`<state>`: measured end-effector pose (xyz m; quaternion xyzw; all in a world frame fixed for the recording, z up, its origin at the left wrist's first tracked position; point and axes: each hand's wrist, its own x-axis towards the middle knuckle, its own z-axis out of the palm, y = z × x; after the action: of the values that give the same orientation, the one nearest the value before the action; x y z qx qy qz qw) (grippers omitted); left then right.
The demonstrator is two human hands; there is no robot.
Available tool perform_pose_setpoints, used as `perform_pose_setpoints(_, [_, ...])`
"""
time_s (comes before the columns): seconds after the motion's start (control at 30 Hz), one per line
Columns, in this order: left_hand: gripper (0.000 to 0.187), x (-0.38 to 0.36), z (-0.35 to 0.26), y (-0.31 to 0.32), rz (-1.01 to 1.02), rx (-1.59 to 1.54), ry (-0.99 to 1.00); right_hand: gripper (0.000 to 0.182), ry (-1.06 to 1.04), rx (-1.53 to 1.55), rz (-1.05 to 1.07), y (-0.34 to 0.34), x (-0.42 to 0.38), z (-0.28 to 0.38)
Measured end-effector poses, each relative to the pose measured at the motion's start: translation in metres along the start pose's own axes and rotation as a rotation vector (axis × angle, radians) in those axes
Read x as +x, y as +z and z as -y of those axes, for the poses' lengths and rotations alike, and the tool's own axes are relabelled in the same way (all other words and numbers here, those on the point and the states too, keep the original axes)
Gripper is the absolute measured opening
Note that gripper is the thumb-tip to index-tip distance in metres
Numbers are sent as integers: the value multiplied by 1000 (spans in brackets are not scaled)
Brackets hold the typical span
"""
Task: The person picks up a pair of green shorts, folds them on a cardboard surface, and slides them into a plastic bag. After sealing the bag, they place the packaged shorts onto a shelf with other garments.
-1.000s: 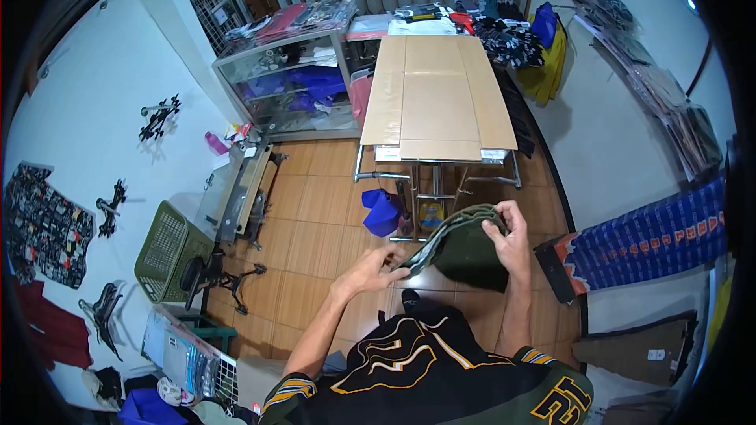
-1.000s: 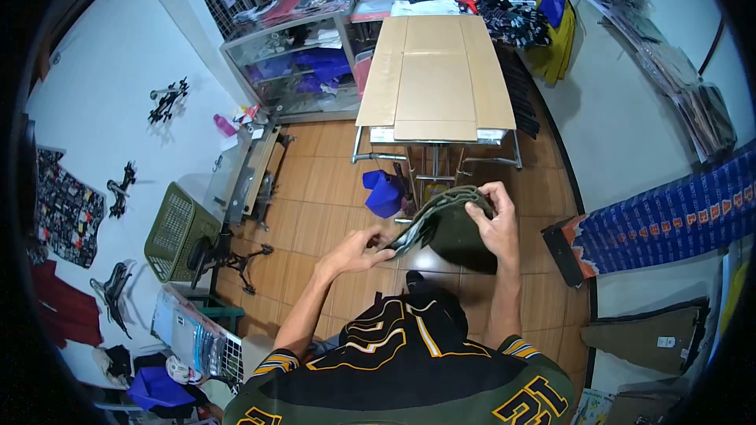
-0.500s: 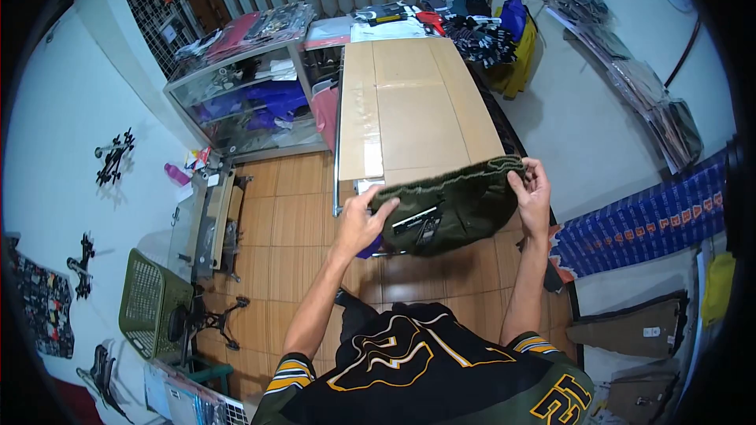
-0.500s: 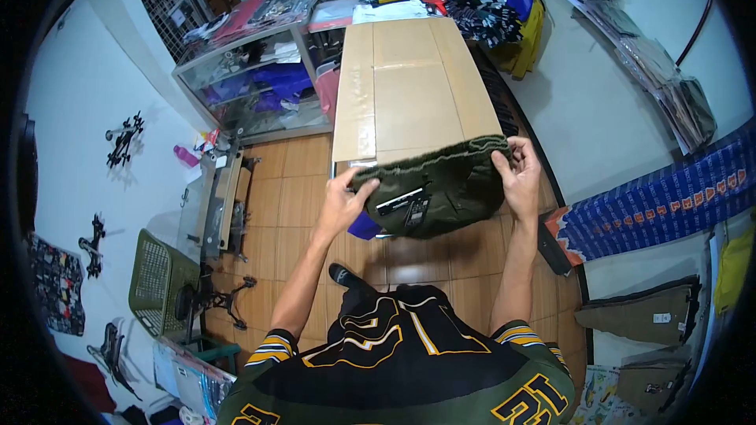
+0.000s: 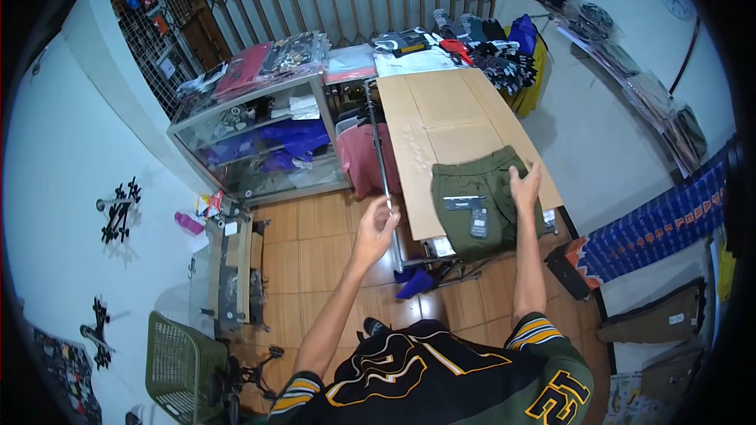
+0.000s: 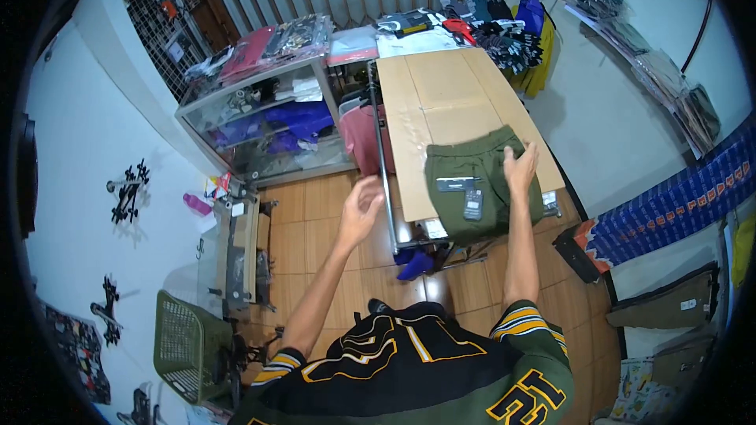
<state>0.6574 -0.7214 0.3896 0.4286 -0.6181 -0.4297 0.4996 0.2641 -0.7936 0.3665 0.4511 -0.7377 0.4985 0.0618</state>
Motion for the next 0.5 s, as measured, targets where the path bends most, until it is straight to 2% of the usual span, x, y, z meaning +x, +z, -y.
perform_pose_setpoints(0.1, [42,-38,65,-51,-22,-51,-164,54,43,-107,269,26,-49,4])
perform_pose_setpoints(0.13, [40,-48,78,-65,-42,-25,-214,63,123,-176,381,29,-63,13])
perform_pose_setpoints(0.2, [39,-63,94,-91,-27,21,-278,72,93,-499,443,42,-83,34])
perform_pose_setpoints(0.33, [34,-64,139,-125,-27,2,-387,77,168,-542,482,65,-79,60])
perform_pose_setpoints(0.5, [34,-18,150,-130,63,-8,-412,75,170,-538,418,100,-68,56])
